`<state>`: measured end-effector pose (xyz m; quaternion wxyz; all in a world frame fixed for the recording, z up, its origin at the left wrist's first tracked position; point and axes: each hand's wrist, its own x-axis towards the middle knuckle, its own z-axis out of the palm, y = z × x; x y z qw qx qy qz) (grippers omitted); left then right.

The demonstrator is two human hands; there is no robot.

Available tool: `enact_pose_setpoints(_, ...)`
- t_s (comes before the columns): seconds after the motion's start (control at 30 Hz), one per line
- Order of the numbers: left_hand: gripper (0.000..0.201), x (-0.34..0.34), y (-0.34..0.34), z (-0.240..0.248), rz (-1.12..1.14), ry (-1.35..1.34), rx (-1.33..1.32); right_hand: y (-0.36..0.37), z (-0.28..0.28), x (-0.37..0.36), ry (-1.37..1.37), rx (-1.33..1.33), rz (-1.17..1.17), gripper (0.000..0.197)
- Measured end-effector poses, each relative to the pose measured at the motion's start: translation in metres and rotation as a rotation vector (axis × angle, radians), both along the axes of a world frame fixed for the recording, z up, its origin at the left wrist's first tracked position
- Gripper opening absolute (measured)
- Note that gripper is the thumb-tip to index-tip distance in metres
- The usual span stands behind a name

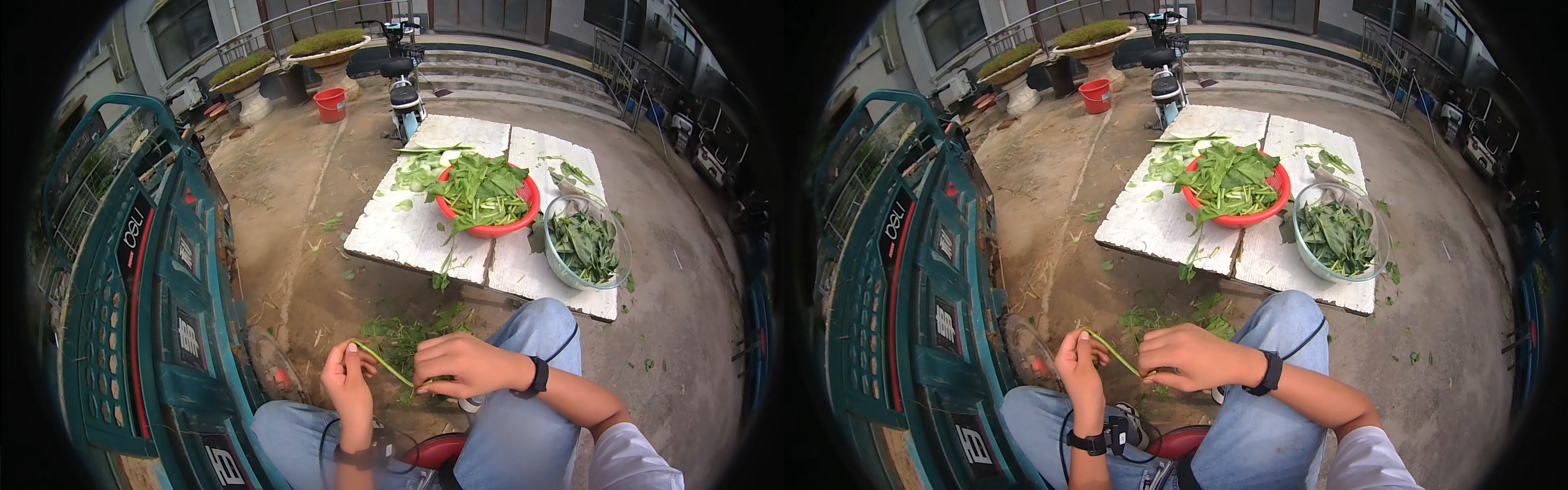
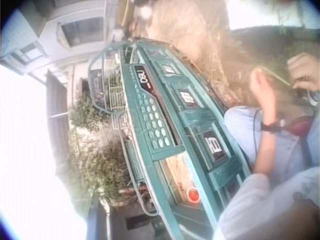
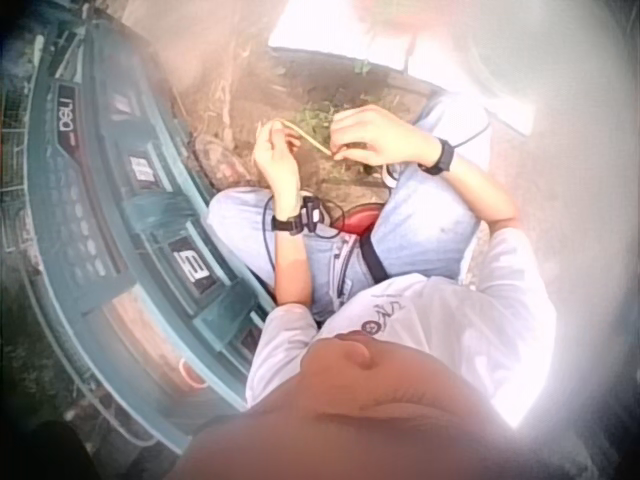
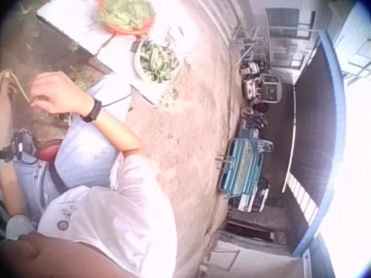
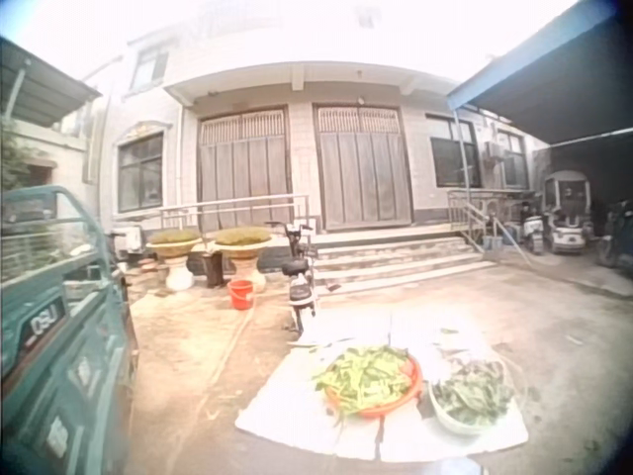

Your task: The person trims leafy green stems by hand, removing the leaves and placing the stems into a glass bowl.

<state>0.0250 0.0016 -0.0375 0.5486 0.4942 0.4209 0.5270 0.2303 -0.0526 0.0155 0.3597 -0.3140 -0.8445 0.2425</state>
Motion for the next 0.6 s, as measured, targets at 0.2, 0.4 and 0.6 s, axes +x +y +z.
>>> enact_pose_setpoints(0.2, 0.014, -0.001, -0.001, 0.01, -0.047, 0.144, 0.109, 0.004, -0.002, 0.004, -0.313, 0.094, -0.24, 0.029)
enact_pose_setpoints(0.4, 0.01, 0.003, -0.007, 0.022, -0.107, 0.375, 0.318, 0.005, -0.007, -0.006, -0.16, -0.024, -0.323, 0.036)
enact_pose_setpoints(0.6, 0.009, 0.004, -0.009, 0.014, -0.175, 0.317, 0.348, 0.011, -0.011, -0.008, -0.132, 0.123, -0.324, 0.018)
